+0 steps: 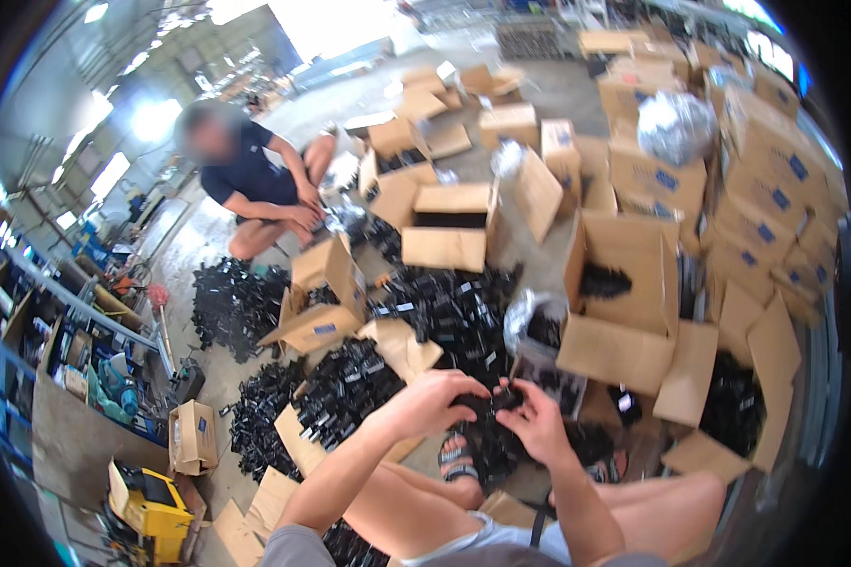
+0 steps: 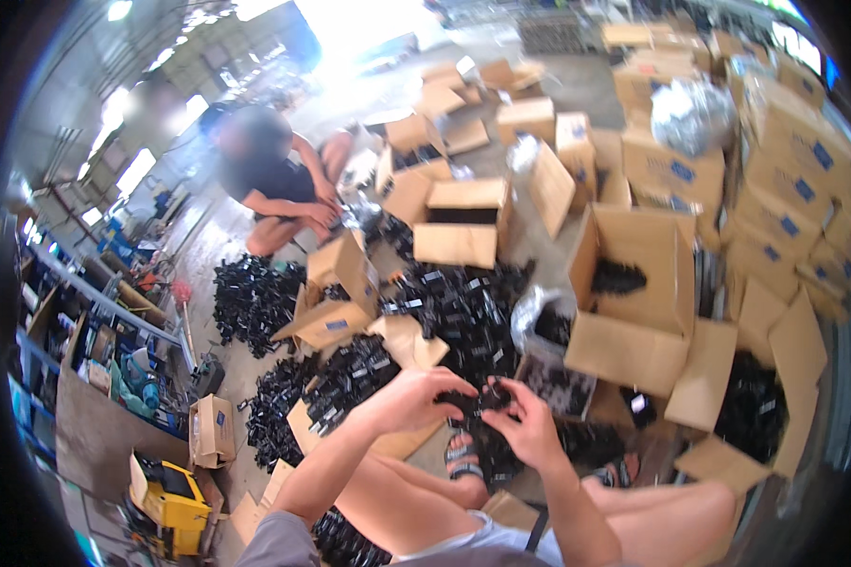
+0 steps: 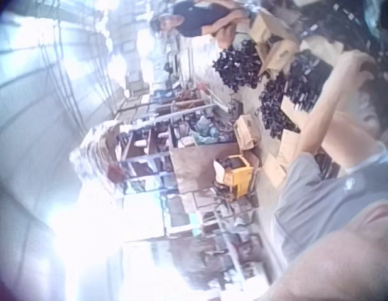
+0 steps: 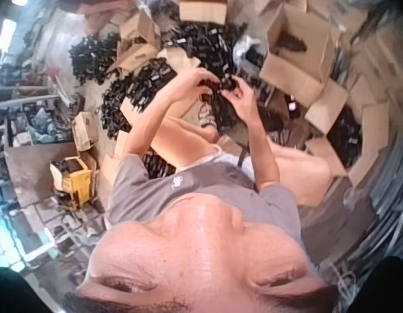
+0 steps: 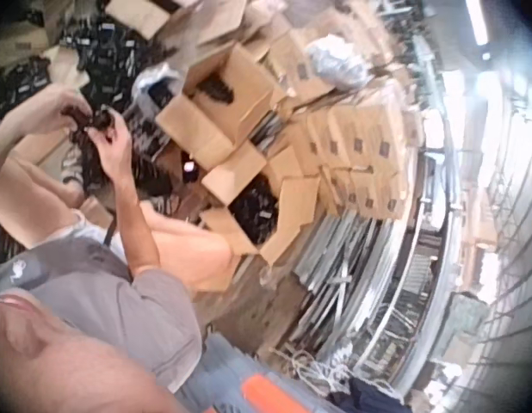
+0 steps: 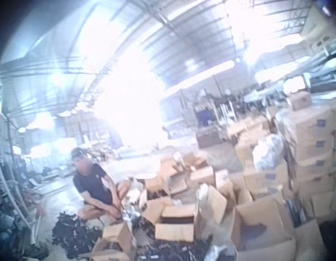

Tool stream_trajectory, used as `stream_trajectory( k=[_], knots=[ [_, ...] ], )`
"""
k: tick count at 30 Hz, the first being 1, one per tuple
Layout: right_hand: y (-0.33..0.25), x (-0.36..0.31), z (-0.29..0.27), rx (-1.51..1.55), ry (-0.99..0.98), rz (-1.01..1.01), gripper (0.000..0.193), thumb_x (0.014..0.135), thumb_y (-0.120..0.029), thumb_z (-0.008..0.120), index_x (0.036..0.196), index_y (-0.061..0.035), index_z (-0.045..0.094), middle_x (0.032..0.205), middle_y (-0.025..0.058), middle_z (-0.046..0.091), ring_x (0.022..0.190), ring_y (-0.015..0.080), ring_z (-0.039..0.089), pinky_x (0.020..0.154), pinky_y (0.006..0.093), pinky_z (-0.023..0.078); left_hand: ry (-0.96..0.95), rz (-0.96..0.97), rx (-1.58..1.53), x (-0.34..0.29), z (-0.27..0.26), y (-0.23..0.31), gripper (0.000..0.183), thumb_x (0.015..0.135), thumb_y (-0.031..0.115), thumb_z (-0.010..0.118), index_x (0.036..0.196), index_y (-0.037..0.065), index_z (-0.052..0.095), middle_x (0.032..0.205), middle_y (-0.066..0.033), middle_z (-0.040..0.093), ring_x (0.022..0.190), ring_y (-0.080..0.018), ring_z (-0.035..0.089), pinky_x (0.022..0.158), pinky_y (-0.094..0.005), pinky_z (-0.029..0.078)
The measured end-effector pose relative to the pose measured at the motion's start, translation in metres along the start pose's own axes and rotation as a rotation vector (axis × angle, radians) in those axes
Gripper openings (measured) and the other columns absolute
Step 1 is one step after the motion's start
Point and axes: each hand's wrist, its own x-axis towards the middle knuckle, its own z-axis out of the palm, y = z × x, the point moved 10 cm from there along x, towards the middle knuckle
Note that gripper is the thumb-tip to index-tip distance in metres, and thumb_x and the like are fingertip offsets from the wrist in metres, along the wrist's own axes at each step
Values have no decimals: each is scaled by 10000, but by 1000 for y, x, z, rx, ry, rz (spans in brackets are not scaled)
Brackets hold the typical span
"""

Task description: The person picks up black plastic components and small metal pins from cardboard boxes on the floor, fits them together by hand, and places the assembled units into a separate box.

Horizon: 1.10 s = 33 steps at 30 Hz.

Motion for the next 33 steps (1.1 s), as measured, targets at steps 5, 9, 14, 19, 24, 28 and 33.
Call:
stream_trajectory(
  k=[5,9,14,19,24,28,33],
  knots=[
    [2,3,-17,189,175,-19,400,913,35,722,1290,26,590,1211,98,694,1130,145,650,969,292,526,158,29,-320,16,-12,-12,571,862,111,800,1395,109,596,1210,-97,707,1041,-208,687,895,-345,544],
    [10,7,-15,356,296,39,336,964,-37,693,1285,-7,598,1200,89,698,1076,138,663,924,275,528,372,-42,-890,19,8,-39,623,907,73,780,1473,107,524,1094,-38,717,918,-70,618,811,-257,516],
    [8,19,3,452,349,87,310,996,-87,670,1293,-27,600,1184,71,696,1020,124,667,824,277,553,501,-143,-1065,17,19,-68,610,915,50,770,1480,91,541,858,75,631,781,-10,535,713,-189,434],
    [13,35,15,488,298,104,313,991,-95,680,1287,-31,603,1176,58,686,1004,131,670,840,281,566,470,-48,-1149,19,7,-79,647,929,27,753,1522,107,507,1100,12,721,945,-34,632,862,-217,517],
    [27,48,2,355,268,154,471,986,-157,699,1407,-22,536,1317,72,634,1127,160,650,901,317,557,521,-28,-1089,35,8,-95,515,910,-55,722,1399,56,601,1088,-22,731,963,-82,663,855,-254,545],
    [89,101,-24,139,155,116,374,1057,-271,607,1303,11,613,1148,93,695,943,137,679,800,290,549,601,-250,-1054,-3,-26,-124,535,878,-114,711,1386,1,587,1165,-79,720,1029,-123,677,905,-265,545],
    [192,154,-176,-382,501,335,309,1081,-285,518,1150,-35,687,929,104,723,818,171,695,761,317,560,826,-207,-939,-10,-56,-141,529,879,-144,692,1380,-9,587,1183,-105,709,1055,-120,669,916,-251,541]
  ],
)
